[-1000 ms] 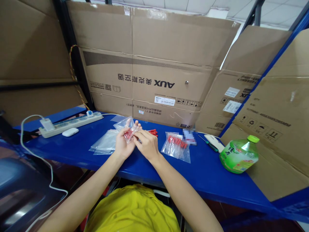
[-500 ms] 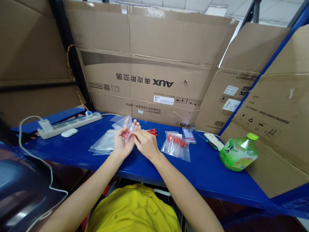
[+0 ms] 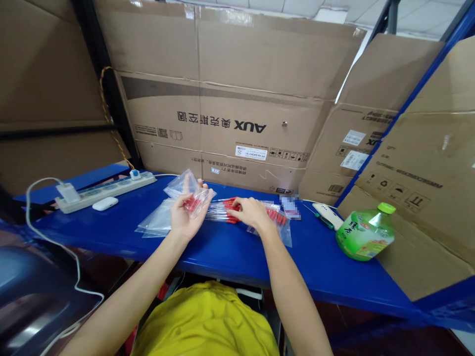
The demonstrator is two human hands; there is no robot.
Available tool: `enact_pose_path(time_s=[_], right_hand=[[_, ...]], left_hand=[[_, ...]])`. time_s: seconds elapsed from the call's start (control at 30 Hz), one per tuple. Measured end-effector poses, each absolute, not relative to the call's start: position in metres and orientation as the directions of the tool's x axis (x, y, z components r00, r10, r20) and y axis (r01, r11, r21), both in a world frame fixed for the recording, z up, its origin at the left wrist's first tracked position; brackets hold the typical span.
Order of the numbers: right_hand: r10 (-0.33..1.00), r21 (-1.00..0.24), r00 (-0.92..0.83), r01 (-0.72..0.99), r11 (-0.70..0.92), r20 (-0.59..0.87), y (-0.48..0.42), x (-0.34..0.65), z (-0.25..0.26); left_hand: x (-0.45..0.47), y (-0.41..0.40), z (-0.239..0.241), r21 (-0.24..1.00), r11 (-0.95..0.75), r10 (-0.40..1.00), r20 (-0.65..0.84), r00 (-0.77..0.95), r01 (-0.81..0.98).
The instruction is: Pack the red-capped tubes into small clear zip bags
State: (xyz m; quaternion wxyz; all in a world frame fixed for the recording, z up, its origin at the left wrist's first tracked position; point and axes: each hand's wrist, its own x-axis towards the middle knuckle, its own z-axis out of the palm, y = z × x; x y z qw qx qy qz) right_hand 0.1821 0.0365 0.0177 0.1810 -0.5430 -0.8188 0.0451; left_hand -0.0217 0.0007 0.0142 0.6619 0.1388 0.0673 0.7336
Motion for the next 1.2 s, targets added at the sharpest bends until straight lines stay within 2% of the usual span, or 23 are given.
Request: enact_pose_path(time_s=[0.13,0.3,0.43,0.53,0.63,0.73,1.03,1.2], right_hand=[[0.898,-0.272,-0.402,0.857,0.437,0.178,0.036,0.183,0.015],[0.868,-0.319,-0.439,0.809,0.495,0.232,0.042,0.185,0.012],[0.748,-0.384,-0.44,0.661,0.645,0.497,0.042,0.185,0.015],[0.607,-0.388,-0.321,0.537,0.749,0.727,0.036,0.181,0.022],[0.503,-0.374,-0.198,0.459,0.806,0.841,0.027,0.176,0.027],[0.45,-0.346,-0.182,0.417,0.84,0.874,0.019,0.169,0.027],[0.361,-0.239,-0.277,0.389,0.89,0.891,0.015,0.152,0.019],[0.396,-0.234,-0.298,0.457,0.858,0.869,0.017,0.14,0.008]], left_hand=[[-0.023,-0.003,0.015,0.33,-0.097,0.988,0.148,-0.05,-0.939],[-0.024,-0.004,0.016,0.313,-0.064,0.977,0.211,0.003,-0.948],[-0.026,0.003,0.014,0.276,-0.102,0.988,0.142,-0.064,-0.956],[-0.03,0.013,0.01,0.214,-0.156,0.986,-0.019,-0.163,-0.964],[-0.034,0.02,0.008,0.184,-0.208,0.964,-0.129,-0.233,-0.961],[-0.035,0.021,0.007,0.192,-0.217,0.959,-0.139,-0.245,-0.957],[-0.032,0.021,0.006,0.245,-0.212,0.963,-0.109,-0.245,-0.946],[-0.022,0.014,0.007,0.338,-0.156,0.985,-0.022,-0.174,-0.928]])
